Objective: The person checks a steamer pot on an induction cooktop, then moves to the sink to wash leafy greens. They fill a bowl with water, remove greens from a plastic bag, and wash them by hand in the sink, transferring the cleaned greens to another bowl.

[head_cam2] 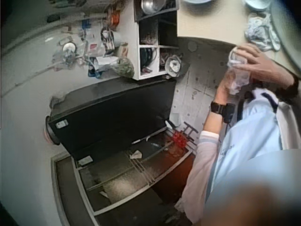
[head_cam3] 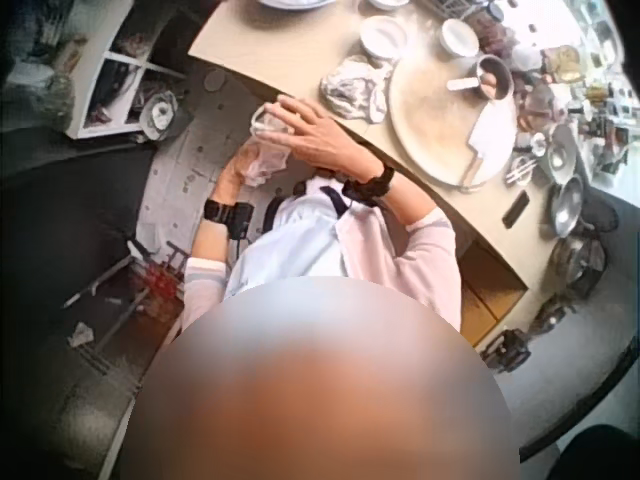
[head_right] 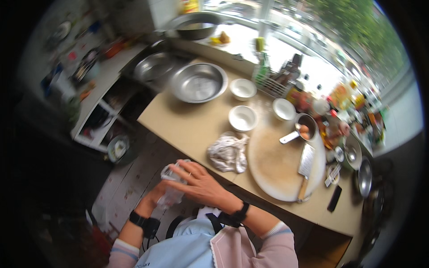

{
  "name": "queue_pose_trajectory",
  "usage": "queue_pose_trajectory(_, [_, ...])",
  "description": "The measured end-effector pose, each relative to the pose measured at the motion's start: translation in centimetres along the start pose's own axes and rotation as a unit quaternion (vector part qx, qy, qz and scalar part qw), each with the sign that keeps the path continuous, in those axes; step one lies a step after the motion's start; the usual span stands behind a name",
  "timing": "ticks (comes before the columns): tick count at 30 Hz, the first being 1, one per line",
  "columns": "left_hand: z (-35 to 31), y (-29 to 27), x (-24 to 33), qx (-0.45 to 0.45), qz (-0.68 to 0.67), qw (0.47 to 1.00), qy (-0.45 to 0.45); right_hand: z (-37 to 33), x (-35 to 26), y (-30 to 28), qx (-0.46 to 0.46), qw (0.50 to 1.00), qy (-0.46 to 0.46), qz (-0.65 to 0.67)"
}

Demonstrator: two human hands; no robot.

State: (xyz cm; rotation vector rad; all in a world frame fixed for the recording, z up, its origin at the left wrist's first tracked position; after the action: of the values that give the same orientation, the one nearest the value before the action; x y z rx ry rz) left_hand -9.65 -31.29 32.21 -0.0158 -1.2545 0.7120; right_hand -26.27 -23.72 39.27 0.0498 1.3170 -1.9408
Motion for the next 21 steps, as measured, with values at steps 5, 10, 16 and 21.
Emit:
queue_pose_trajectory(5, [-0.2, 1.9, -2.8, -0.087, -0.497, 0.765, -0.400, 0.1, 3.7, 1.9, -0.018, 0.997, -0.009, 0.076])
queue_pose_trajectory(10, [0.8, 3.6, -1.8, -0.155, -0.470, 0.757, -0.427, -3.4, 6.2, 3.9, -0.108, 0.946, 0.186, 0.243])
queue_pose_trajectory(16, [5.2, 3.2, -1.8, -0.186, 0.245, 0.918, -0.250, -6.3, 8.8, 3.7, -0.101, 0.904, 0.230, 0.345])
queue_pose_trajectory(21, [5.4, 1.3, -3.5, -0.144, 0.445, 0.856, -0.221, -6.9, 9.0, 3.2, -0.167, 0.822, 0.233, 0.491])
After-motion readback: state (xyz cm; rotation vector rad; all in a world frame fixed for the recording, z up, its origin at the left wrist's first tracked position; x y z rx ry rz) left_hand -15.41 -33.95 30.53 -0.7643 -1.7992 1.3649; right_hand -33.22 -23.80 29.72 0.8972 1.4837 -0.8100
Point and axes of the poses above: each hand's wrist, its own z-axis towards the middle knuckle, its own y-axis out of the palm, x = y × z, the point moved 4 cm from there along z, towards the middle knuckle, and after that the axes turned 4 degrees about z, right-handed, at the moved point
